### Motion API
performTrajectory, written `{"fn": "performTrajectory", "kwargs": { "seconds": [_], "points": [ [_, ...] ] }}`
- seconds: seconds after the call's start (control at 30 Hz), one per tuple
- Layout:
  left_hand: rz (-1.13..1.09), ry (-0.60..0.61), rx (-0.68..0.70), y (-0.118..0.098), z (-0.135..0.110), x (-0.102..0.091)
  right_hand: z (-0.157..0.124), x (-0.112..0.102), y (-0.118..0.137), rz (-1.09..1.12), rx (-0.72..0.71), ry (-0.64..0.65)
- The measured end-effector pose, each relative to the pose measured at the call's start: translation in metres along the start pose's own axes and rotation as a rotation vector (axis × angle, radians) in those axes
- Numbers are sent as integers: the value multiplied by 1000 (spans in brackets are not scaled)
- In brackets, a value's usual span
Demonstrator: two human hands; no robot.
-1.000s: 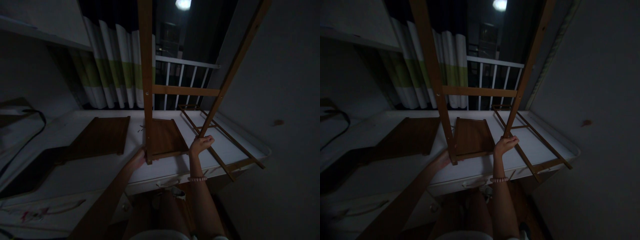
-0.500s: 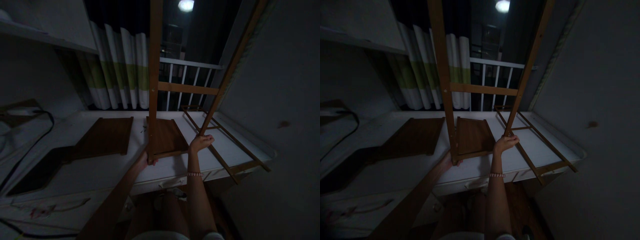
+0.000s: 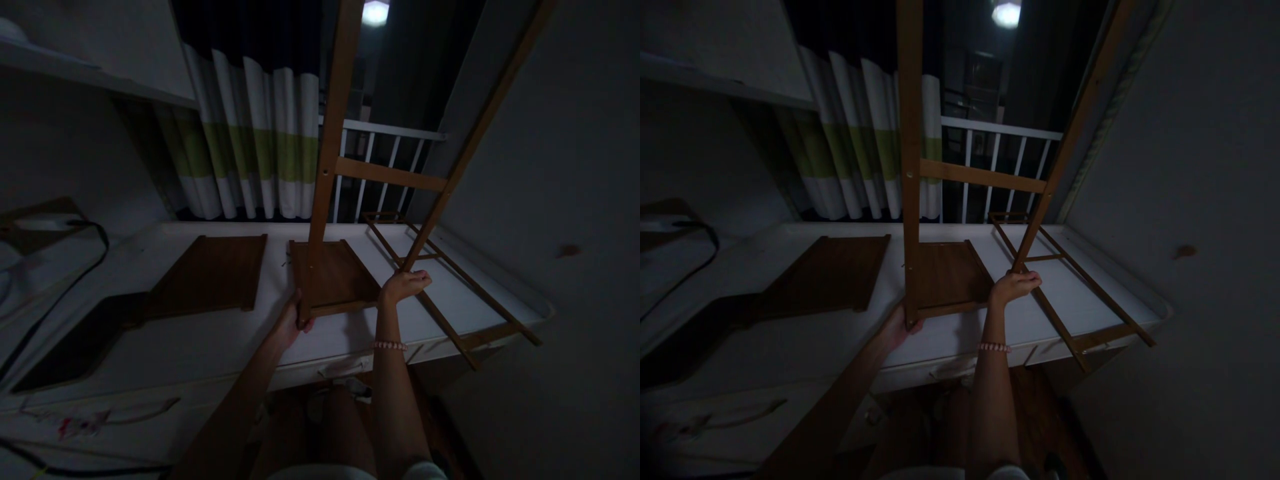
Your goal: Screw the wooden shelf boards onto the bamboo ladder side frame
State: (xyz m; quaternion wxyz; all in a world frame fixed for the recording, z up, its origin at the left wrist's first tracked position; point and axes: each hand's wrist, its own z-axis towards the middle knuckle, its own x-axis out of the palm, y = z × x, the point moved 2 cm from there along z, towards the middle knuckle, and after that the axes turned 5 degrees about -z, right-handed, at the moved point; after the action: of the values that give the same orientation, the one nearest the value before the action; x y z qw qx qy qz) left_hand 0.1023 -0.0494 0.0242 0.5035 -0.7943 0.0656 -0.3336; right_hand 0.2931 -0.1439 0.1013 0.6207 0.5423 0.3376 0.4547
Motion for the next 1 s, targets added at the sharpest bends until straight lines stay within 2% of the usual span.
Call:
{"fn": "performTrajectory", "kwargs": {
  "seconds": [0.17,0.33,0.5,0.67,0.83,1.0],
  "points": [
    [-7,-51,63,2,-2,4,4,5,-8,-16,-66,-19],
    [-22,-63,109,4,-5,5,2,9,-10,36,-26,-53],
    [-80,-54,148,5,-3,4,2,14,-13,84,45,57],
    [-90,-20,142,5,2,3,5,17,-18,174,2,106],
    [-99,1,134,3,3,5,10,18,-23,282,8,232],
    [-105,1,135,2,3,6,25,15,-27,339,-73,300]
  ]
}}
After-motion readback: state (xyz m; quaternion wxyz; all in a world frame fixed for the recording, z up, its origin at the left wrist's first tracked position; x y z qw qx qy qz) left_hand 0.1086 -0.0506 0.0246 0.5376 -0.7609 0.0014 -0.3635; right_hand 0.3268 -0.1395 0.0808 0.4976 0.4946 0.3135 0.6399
